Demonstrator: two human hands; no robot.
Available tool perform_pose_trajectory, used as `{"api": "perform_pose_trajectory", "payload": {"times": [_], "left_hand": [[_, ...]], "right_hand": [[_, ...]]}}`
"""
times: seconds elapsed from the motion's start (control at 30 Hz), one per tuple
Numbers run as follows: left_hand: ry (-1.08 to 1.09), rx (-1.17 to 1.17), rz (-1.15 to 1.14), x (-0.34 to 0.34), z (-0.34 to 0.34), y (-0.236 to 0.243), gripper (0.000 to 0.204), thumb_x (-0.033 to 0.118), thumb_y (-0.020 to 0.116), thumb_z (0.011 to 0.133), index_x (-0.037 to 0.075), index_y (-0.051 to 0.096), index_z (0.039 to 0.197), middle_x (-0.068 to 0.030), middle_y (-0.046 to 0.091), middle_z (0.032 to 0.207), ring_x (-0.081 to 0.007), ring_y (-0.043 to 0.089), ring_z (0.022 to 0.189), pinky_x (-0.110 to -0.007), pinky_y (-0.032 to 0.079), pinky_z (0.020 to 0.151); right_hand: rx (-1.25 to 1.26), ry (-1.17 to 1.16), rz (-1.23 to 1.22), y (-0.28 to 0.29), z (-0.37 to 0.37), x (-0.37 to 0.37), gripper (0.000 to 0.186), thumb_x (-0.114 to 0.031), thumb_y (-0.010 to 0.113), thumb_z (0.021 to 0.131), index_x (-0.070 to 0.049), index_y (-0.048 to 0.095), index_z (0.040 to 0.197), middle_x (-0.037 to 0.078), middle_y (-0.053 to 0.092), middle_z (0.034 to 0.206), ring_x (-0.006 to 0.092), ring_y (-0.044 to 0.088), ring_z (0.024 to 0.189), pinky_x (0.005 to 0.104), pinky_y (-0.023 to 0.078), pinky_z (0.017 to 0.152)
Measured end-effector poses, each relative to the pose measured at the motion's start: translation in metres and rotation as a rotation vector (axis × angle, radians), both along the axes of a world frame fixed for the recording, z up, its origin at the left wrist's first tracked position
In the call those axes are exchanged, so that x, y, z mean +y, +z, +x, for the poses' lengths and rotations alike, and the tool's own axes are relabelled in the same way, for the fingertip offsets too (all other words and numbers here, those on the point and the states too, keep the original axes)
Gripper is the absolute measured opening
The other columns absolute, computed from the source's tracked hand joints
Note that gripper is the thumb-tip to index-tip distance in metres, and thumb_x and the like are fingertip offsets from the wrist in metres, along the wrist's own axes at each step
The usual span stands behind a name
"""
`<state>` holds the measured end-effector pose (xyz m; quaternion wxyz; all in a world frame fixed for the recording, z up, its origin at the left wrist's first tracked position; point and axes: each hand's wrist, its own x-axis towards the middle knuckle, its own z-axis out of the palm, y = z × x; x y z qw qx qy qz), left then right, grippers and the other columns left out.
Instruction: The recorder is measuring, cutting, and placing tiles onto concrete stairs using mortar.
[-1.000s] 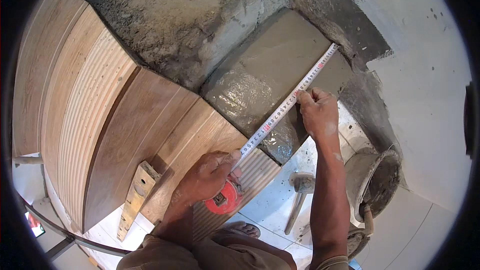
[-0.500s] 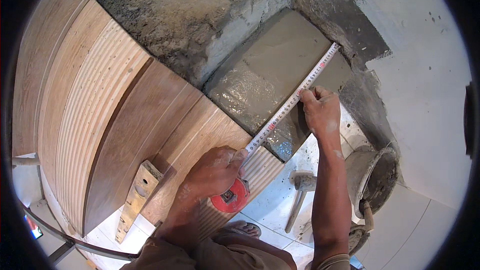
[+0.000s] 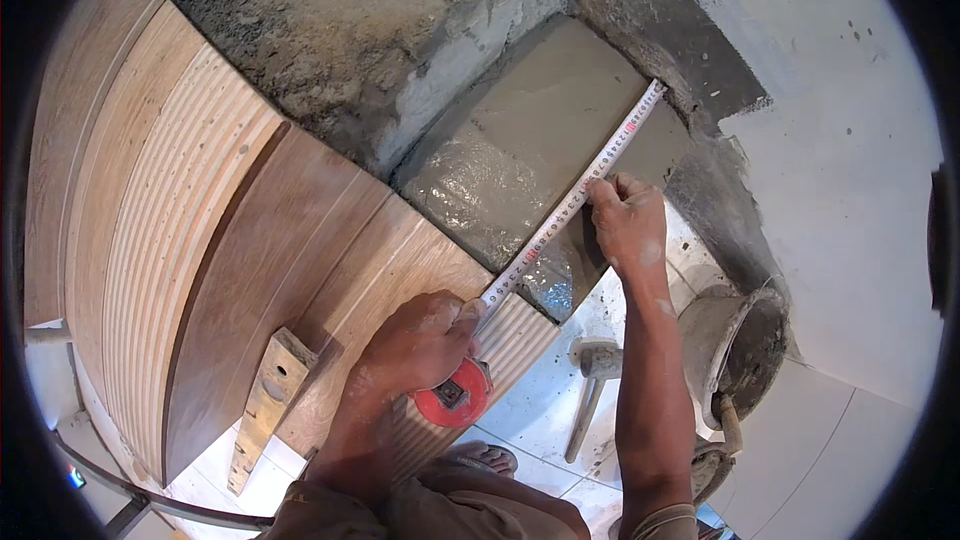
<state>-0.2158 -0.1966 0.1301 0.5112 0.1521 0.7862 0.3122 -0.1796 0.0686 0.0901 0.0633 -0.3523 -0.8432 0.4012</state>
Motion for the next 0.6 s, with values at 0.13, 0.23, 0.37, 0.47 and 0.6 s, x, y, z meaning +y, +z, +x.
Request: {"api": "perform_pose_trajectory", "payload": {"times": [0.13, 0.23, 0.37, 0.47, 0.6], "left_hand": [[-0.056, 0.001, 0.027, -0.004, -0.001, -0.002, 0.046, 0.031, 0.044, 0.106, -0.001, 0.072, 0.088, -0.0234, 0.07, 0.085, -0.04, 0.07, 0.084, -0.048, 0.052, 0.082], [-0.031, 0.003, -0.001, -0.004, 0.001, -0.005, 0.045, 0.031, 0.043, 0.106, -0.001, 0.071, 0.09, -0.0225, 0.071, 0.085, -0.0407, 0.069, 0.085, -0.049, 0.051, 0.084], [-0.075, 0.161, 0.144, -0.01, 0.004, -0.009, 0.045, 0.031, 0.043, 0.105, -0.001, 0.071, 0.091, -0.0222, 0.071, 0.087, -0.0414, 0.068, 0.086, -0.051, 0.05, 0.085], [-0.011, 0.042, 0.055, -0.002, 0.002, -0.004, 0.043, 0.031, 0.045, 0.104, -0.001, 0.071, 0.093, -0.0222, 0.071, 0.09, -0.0415, 0.068, 0.09, -0.052, 0.05, 0.086], [-0.079, 0.09, -0.029, -0.001, 0.004, -0.015, 0.041, 0.031, 0.047, 0.104, -0.002, 0.07, 0.094, -0.0219, 0.071, 0.09, -0.0419, 0.067, 0.093, -0.053, 0.05, 0.086]], "right_hand": [[-0.043, -0.029, -0.004, -0.002, 0.001, -0.004, 0.036, -0.027, 0.065, 0.088, 0.009, 0.065, 0.081, 0.029, 0.063, 0.072, 0.0409, 0.063, 0.066, 0.048, 0.05, 0.069], [-0.033, -0.049, -0.047, -0.003, 0.006, -0.004, 0.036, -0.027, 0.065, 0.088, 0.008, 0.066, 0.082, 0.027, 0.064, 0.071, 0.0384, 0.062, 0.064, 0.0466, 0.05, 0.068], [-0.037, -0.083, -0.114, 0.0, 0.004, -0.002, 0.036, -0.027, 0.065, 0.088, 0.008, 0.067, 0.082, 0.025, 0.064, 0.069, 0.0341, 0.06, 0.061, 0.0441, 0.049, 0.066], [-0.024, -0.103, -0.144, 0.001, 0.004, -0.003, 0.037, -0.027, 0.065, 0.088, 0.009, 0.066, 0.079, 0.024, 0.062, 0.066, 0.0305, 0.058, 0.058, 0.0432, 0.049, 0.064], [-0.009, -0.064, -0.095, -0.007, 0.006, 0.003, 0.038, -0.027, 0.065, 0.088, 0.009, 0.065, 0.076, 0.022, 0.062, 0.063, 0.0284, 0.058, 0.056, 0.0428, 0.048, 0.063]]}}
